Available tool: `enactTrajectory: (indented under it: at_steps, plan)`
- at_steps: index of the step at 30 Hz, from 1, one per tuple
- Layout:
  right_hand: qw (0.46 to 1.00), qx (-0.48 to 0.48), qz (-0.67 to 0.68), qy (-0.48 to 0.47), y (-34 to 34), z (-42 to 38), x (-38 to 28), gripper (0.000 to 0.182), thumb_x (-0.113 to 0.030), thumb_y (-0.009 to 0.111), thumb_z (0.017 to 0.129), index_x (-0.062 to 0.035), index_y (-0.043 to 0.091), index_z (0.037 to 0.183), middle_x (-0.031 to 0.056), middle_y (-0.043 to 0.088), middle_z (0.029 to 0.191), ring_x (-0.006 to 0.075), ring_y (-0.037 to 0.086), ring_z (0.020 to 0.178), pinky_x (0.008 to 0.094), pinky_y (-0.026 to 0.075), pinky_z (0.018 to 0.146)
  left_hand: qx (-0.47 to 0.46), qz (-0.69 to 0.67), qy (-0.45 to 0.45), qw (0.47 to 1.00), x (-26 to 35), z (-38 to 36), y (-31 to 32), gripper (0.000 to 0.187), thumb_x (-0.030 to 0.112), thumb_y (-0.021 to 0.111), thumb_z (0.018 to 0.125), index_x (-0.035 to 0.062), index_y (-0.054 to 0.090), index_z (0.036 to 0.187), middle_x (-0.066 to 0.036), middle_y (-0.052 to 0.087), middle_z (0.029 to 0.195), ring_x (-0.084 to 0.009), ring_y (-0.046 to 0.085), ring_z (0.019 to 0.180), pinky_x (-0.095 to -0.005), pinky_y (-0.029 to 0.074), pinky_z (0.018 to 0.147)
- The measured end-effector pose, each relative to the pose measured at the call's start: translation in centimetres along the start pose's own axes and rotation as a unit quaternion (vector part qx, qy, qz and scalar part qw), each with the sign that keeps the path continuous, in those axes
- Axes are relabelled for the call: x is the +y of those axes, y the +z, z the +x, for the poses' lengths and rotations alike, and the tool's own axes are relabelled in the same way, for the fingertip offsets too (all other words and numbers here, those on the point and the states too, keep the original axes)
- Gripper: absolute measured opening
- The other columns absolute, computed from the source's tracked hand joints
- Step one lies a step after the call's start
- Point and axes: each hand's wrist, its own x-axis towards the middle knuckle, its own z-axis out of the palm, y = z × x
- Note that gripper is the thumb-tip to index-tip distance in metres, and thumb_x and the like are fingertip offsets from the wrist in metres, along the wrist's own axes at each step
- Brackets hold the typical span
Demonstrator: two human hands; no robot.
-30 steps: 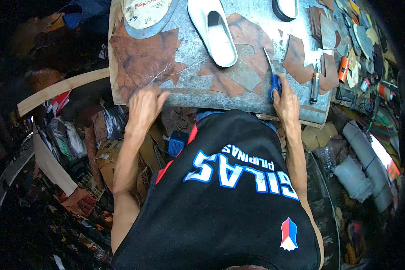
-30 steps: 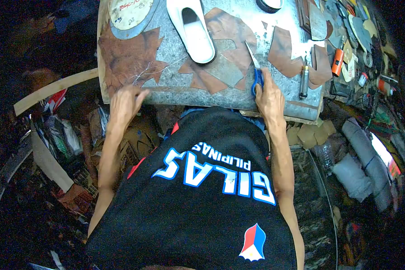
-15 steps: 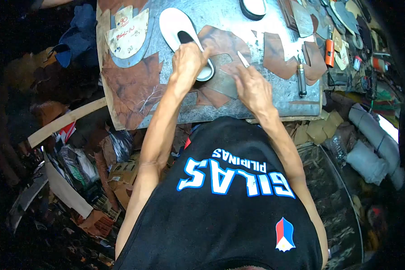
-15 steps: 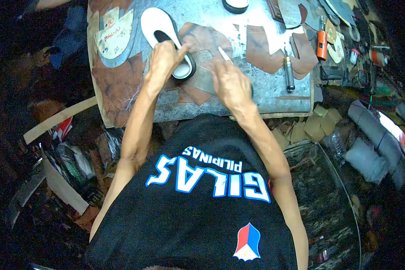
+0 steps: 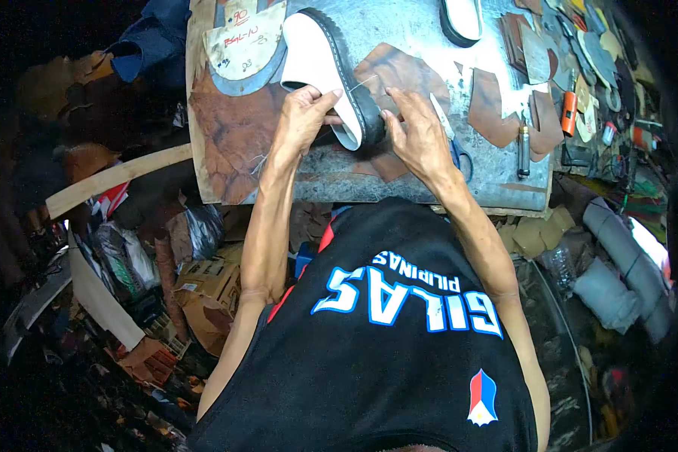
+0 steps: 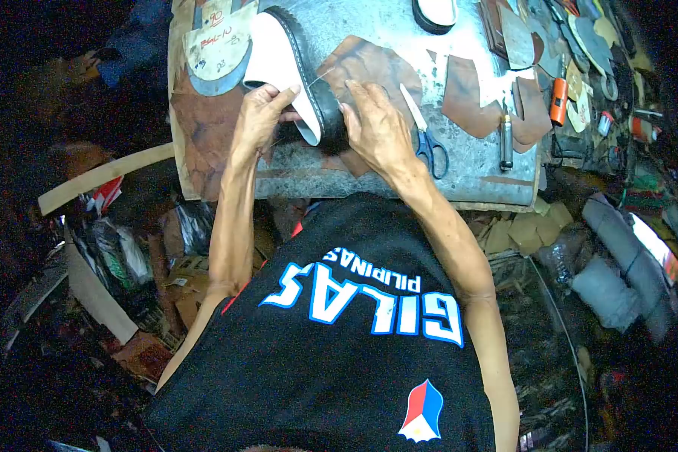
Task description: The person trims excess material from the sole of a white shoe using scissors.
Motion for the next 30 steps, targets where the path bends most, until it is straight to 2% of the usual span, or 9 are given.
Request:
enactTrajectory:
  at_steps: [1,5,8,9,14,17,19,20,30]
  plan:
    - [1.000,-0.013,0.003,0.011,0.1,0.1,-0.1,0.039,-0.018,0.062,0.087,-0.0009,0.056,0.122,0.0245,0.057,0.116,0.0420,0.061,0.099,0.0446,0.051,0.083,-0.001,-0.007,0.000,1.000,-0.1,-0.1,0.0,0.022,0.014,0.062,0.092,-0.0073,0.065,0.097,-0.012,0.069,0.087,-0.0150,0.068,0.072,-0.0262,0.058,0.064]
    - [0.997,-0.040,0.041,0.059,1.2,0.9,-1.0,0.049,-0.026,0.065,0.085,0.0007,0.053,0.126,0.0254,0.057,0.118,0.0414,0.059,0.105,0.0439,0.050,0.088,-0.024,-0.026,-0.006,0.999,-1.2,-0.2,0.0,0.021,0.015,0.062,0.092,-0.0059,0.064,0.095,-0.011,0.069,0.087,-0.0144,0.067,0.073,-0.0258,0.058,0.066]
    - [0.990,-0.111,0.023,0.085,2.3,0.8,-1.3,0.084,-0.040,0.073,0.077,0.0086,0.038,0.136,0.0334,0.051,0.125,0.0427,0.053,0.117,0.0444,0.045,0.096,-0.060,-0.061,-0.009,0.996,-2.1,-0.1,-0.2,0.020,0.015,0.062,0.092,-0.0048,0.064,0.093,-0.012,0.068,0.088,-0.0140,0.066,0.074,-0.0248,0.056,0.068]
    - [0.990,-0.110,0.019,0.088,2.6,0.6,-1.4,0.084,-0.040,0.073,0.077,0.0086,0.038,0.136,0.0334,0.051,0.125,0.0427,0.053,0.117,0.0444,0.045,0.096,-0.082,-0.076,-0.013,0.994,-2.3,-0.1,-0.3,0.021,0.016,0.062,0.092,-0.0047,0.064,0.094,-0.012,0.068,0.090,-0.0137,0.066,0.075,-0.0242,0.056,0.068]
    - [0.991,-0.074,0.049,0.101,3.2,-0.5,-1.3,0.093,-0.035,0.077,0.075,0.0092,0.029,0.141,0.0342,0.045,0.132,0.0423,0.048,0.124,0.0415,0.040,0.102,-0.187,-0.034,0.056,0.980,-2.6,-0.3,-0.7,0.035,0.002,0.051,0.089,-0.0064,0.051,0.122,-0.011,0.067,0.097,-0.0133,0.064,0.091,-0.0246,0.052,0.075]
    - [0.993,-0.065,0.051,0.086,3.6,-0.6,-1.9,0.098,-0.031,0.080,0.073,0.0081,0.024,0.143,0.0347,0.045,0.133,0.0425,0.047,0.125,0.0419,0.040,0.102,-0.048,0.180,0.158,0.970,-4.4,0.6,-0.2,0.029,0.002,0.057,0.088,-0.0031,0.060,0.117,-0.010,0.065,0.098,-0.0156,0.064,0.086,-0.0284,0.051,0.073]
    - [0.993,-0.066,0.071,0.069,3.7,-0.7,-2.3,0.102,-0.026,0.081,0.071,0.0066,0.019,0.145,0.0339,0.043,0.135,0.0429,0.046,0.125,0.0425,0.041,0.102,-0.009,0.221,0.217,0.951,-4.1,-0.2,-0.2,0.024,0.002,0.058,0.087,-0.0028,0.063,0.110,-0.010,0.065,0.097,-0.0156,0.063,0.085,-0.0285,0.051,0.072]
    - [0.999,-0.038,0.038,0.009,4.2,-0.9,-2.0,0.105,-0.019,0.081,0.070,0.0023,0.013,0.147,0.0342,0.050,0.120,0.0466,0.055,0.109,0.0465,0.050,0.088,0.030,0.259,0.276,0.925,-3.8,-0.6,-0.1,0.019,0.002,0.059,0.087,-0.0024,0.067,0.104,-0.009,0.065,0.096,-0.0157,0.063,0.084,-0.0287,0.050,0.071]
    - [0.997,-0.074,-0.014,-0.010,4.6,-1.0,-3.0,0.099,-0.013,0.077,0.070,-0.0023,0.016,0.148,0.0279,0.051,0.113,0.0475,0.059,0.092,0.0488,0.054,0.074,0.088,0.172,0.283,0.939,-5.8,-1.0,0.5,0.016,0.004,0.062,0.085,-0.0010,0.067,0.100,-0.010,0.066,0.090,-0.0202,0.065,0.083,-0.0317,0.051,0.071]
